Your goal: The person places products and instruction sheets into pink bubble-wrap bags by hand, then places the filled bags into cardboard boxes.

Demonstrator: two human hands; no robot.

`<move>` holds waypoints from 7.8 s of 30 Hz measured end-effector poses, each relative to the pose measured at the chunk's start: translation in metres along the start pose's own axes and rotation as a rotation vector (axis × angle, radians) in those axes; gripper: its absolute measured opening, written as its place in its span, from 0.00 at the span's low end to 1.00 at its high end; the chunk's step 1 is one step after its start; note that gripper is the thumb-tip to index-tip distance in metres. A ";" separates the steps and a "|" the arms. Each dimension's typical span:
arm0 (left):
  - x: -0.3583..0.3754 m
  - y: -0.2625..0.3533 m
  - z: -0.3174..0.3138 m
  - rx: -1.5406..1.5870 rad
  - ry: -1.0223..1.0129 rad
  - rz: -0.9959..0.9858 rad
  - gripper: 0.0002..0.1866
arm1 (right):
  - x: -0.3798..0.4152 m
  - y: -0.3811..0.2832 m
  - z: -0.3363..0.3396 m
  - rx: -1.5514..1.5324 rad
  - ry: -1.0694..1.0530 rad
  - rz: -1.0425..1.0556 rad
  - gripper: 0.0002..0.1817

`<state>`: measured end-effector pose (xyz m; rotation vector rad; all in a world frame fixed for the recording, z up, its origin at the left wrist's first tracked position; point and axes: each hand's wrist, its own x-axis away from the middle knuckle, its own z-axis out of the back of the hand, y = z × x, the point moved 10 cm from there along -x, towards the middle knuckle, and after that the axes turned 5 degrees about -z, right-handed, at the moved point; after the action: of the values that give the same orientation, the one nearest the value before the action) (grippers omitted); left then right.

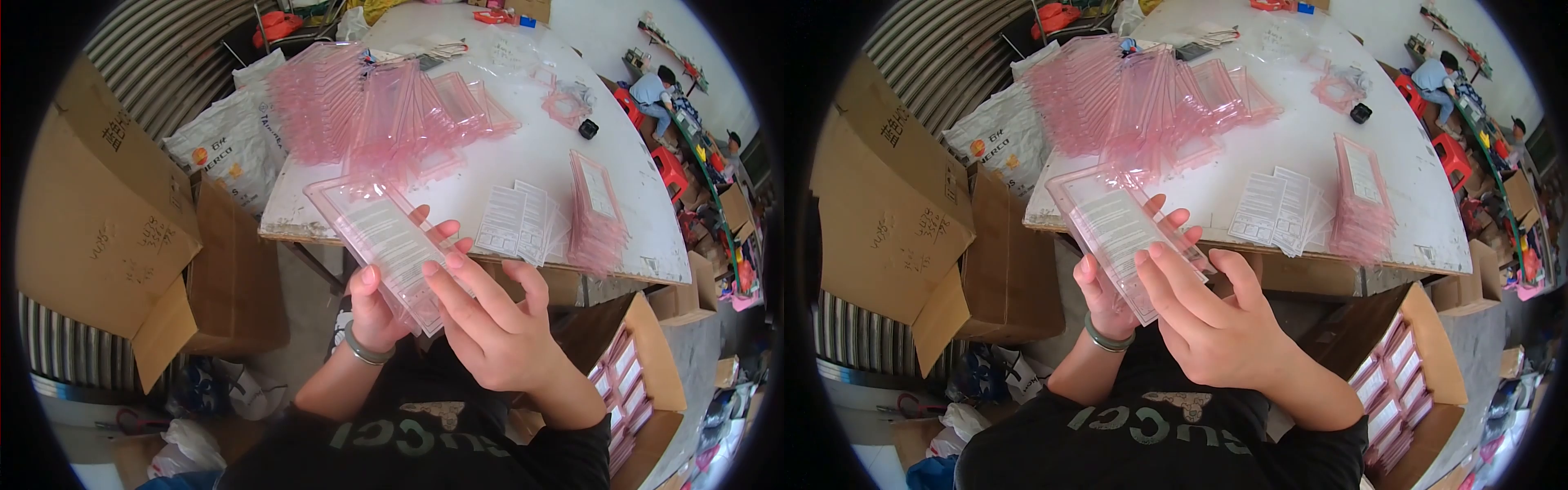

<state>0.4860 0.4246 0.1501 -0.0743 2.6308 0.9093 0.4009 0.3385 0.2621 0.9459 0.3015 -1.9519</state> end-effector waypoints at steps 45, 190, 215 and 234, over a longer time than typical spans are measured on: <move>-0.007 -0.003 0.018 0.549 0.128 -0.040 0.54 | 0.023 0.018 -0.024 -0.506 0.240 -0.217 0.21; 0.014 0.035 0.124 -0.347 0.328 0.025 0.20 | -0.062 0.196 -0.142 -0.466 0.491 -0.497 0.09; -0.071 0.035 0.011 0.223 -0.071 -0.013 0.53 | -0.009 0.111 -0.075 -1.045 0.471 -0.524 0.07; -0.014 0.033 0.049 0.455 0.329 -0.075 0.46 | -0.003 0.025 -0.059 -0.401 0.603 -0.308 0.17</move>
<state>0.5094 0.4798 0.1385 -0.2200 3.0466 0.2738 0.4514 0.3593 0.2284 1.2458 1.1954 -1.7253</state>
